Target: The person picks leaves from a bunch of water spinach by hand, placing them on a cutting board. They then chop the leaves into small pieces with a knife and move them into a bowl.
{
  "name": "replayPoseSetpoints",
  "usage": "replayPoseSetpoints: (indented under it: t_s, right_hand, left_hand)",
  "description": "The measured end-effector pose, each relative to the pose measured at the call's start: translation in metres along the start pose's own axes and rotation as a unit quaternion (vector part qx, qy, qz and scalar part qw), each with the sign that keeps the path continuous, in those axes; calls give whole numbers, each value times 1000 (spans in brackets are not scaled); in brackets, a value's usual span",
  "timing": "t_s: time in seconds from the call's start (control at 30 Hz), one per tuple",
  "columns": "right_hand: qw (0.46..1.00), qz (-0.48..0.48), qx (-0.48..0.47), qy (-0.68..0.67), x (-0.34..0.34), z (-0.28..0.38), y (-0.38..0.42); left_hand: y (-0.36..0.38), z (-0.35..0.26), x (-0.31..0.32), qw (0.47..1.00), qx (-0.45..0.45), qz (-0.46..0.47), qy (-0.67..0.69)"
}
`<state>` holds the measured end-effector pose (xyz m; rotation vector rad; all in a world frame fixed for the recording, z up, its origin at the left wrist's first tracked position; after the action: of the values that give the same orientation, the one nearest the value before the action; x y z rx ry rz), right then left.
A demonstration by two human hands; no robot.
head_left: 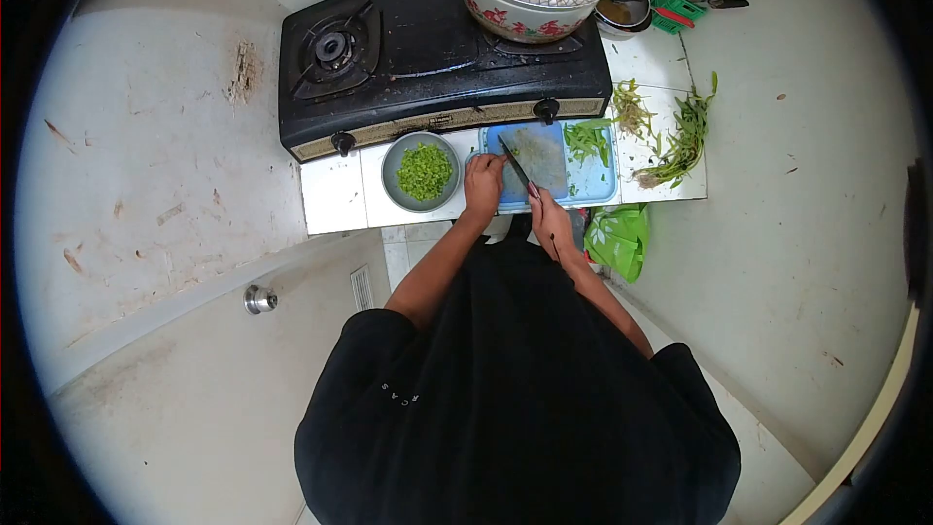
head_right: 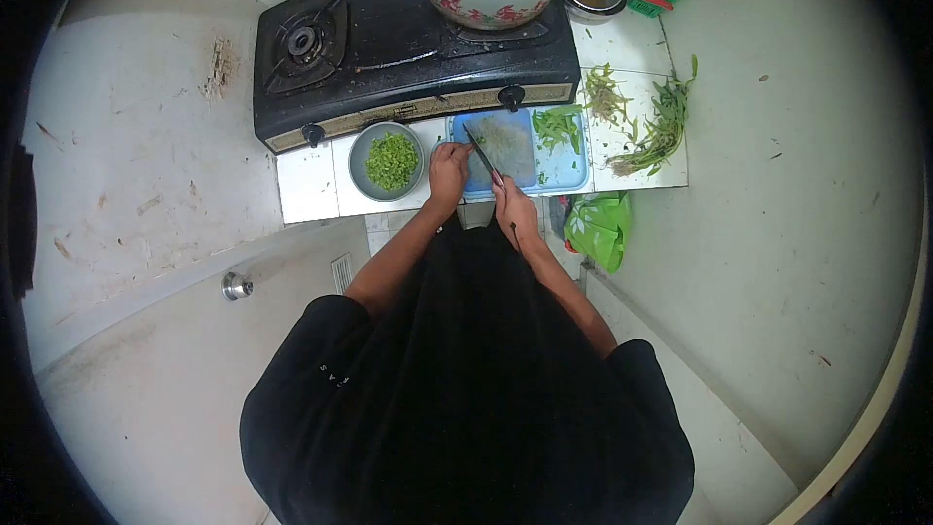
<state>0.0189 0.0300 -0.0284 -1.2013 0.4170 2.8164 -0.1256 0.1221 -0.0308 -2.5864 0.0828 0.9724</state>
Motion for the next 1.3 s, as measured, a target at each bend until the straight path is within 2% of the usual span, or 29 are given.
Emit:
replayPoseSetpoints:
  t_s: [0.3, 0.47, 0.77, 1.0, 1.07, 1.17, 1.3]
  right_hand:
    - [1000, -12, -6, -4, 0, -1, 1]
    - [997, -24, 4, 78, 2, -2, -4]
    - [1000, -24, 9, -8, 0, -14, 3]
    - [1000, -13, -8, 12, 0, -7, 4]
    - [997, -20, 3, 70, 0, -4, 2]
    - [995, -37, 6, 87, 3, -1, -4]
    - [998, -16, 19, 52, 5, -11, -4]
  left_hand:
    - [0, 2, 2, 1000, -14, 9, 0]
    - [2, -1, 2, 1000, 9, 7, 6]
    - [3, 0, -1, 999, -26, 4, 32]
    - [2, -2, -2, 1000, -16, 0, 21]
    - [5, -1, -2, 1000, -11, 3, 17]
    - [3, -1, -1, 1000, -23, 5, -9]
    - [6, 4, -1, 1000, -25, 5, 15]
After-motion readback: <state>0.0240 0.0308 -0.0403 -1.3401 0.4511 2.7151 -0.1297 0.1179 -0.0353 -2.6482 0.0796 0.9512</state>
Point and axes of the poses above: each hand's wrist, its own y-axis away from the middle knuckle, its own x-axis out of the palm, z = x × y, the point moved 9 cm from there along -y, towards the middle knuckle, and after that the axes turned 3 degrees about y, right-handed, at the moved point
